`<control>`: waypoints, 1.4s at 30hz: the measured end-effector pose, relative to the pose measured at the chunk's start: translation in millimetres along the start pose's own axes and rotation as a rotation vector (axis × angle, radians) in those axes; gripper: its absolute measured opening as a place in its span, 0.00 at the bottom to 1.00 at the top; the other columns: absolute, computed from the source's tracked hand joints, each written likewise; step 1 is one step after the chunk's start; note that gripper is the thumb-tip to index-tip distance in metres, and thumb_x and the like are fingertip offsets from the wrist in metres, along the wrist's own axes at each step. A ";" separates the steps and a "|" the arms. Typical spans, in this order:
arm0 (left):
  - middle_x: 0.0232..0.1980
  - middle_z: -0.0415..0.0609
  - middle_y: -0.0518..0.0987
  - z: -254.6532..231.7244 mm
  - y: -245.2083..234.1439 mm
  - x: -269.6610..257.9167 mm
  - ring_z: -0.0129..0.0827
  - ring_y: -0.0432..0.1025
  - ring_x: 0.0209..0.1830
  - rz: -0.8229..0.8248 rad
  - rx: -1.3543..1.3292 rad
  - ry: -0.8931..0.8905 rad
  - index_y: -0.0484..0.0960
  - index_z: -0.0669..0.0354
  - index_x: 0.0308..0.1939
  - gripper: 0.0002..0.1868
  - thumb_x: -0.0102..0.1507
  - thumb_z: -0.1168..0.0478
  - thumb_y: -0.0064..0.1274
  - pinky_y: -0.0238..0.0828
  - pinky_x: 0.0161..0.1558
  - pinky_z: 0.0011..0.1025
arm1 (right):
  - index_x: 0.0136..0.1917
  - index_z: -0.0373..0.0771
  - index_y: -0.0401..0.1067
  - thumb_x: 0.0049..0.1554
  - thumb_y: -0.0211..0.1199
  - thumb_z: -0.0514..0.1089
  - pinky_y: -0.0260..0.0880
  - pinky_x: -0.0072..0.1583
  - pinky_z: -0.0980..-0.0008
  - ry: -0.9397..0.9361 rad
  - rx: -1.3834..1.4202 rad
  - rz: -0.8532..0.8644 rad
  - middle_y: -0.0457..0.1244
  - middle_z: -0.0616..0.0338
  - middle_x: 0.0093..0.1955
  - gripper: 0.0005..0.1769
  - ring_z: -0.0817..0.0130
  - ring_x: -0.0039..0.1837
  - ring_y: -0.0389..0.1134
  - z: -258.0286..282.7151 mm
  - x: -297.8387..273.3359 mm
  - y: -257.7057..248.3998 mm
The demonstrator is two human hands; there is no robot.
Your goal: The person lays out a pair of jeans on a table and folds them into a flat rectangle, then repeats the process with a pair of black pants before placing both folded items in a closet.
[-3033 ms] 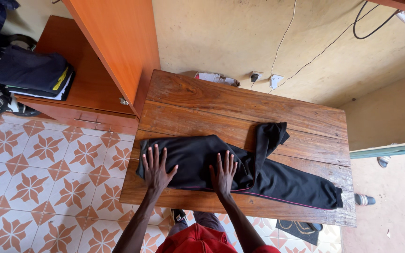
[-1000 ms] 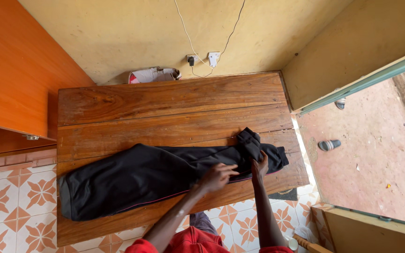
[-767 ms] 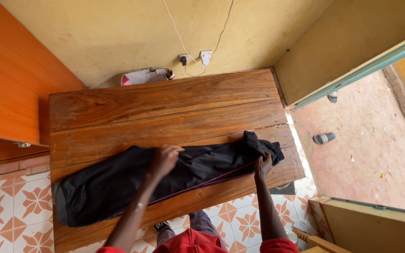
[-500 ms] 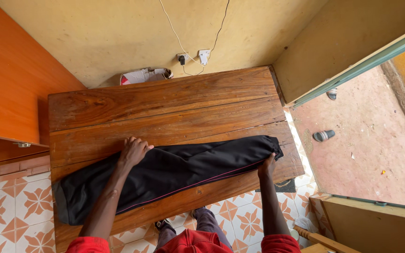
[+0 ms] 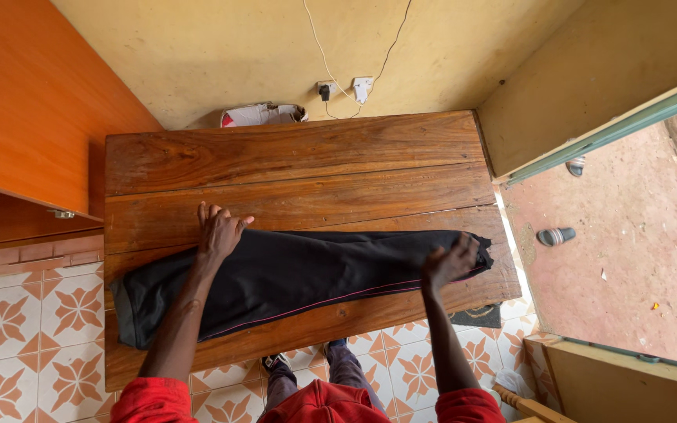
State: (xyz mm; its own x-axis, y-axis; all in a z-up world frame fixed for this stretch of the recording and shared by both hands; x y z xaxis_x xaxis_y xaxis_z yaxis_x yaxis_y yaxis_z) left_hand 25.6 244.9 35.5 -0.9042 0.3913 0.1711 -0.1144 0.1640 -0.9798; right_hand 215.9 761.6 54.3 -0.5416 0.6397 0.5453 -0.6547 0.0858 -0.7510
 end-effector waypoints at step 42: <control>0.59 0.53 0.78 16.7 17.1 -46.2 0.47 0.72 0.57 -0.014 -0.213 -0.385 0.77 0.57 0.66 0.24 0.70 0.48 0.49 0.66 0.59 0.53 | 0.76 0.40 0.62 0.65 0.56 0.46 0.43 0.80 0.44 -0.683 0.325 0.564 0.48 0.45 0.83 0.27 0.50 0.84 0.47 136.6 -162.2 16.8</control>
State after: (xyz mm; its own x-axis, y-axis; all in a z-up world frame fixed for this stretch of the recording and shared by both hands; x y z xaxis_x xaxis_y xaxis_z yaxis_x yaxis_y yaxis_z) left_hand 58.6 214.5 9.1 -0.9952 0.0286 0.0934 -0.0765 0.3661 -0.9274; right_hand 220.8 554.9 4.1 -0.9480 -0.0728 0.3100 -0.2604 -0.3829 -0.8863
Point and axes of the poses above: each hand's wrist, its own x-axis towards the middle knuckle, its own y-axis out of the palm, z = x × y, the point moved 4 cm from there along x, towards the middle knuckle
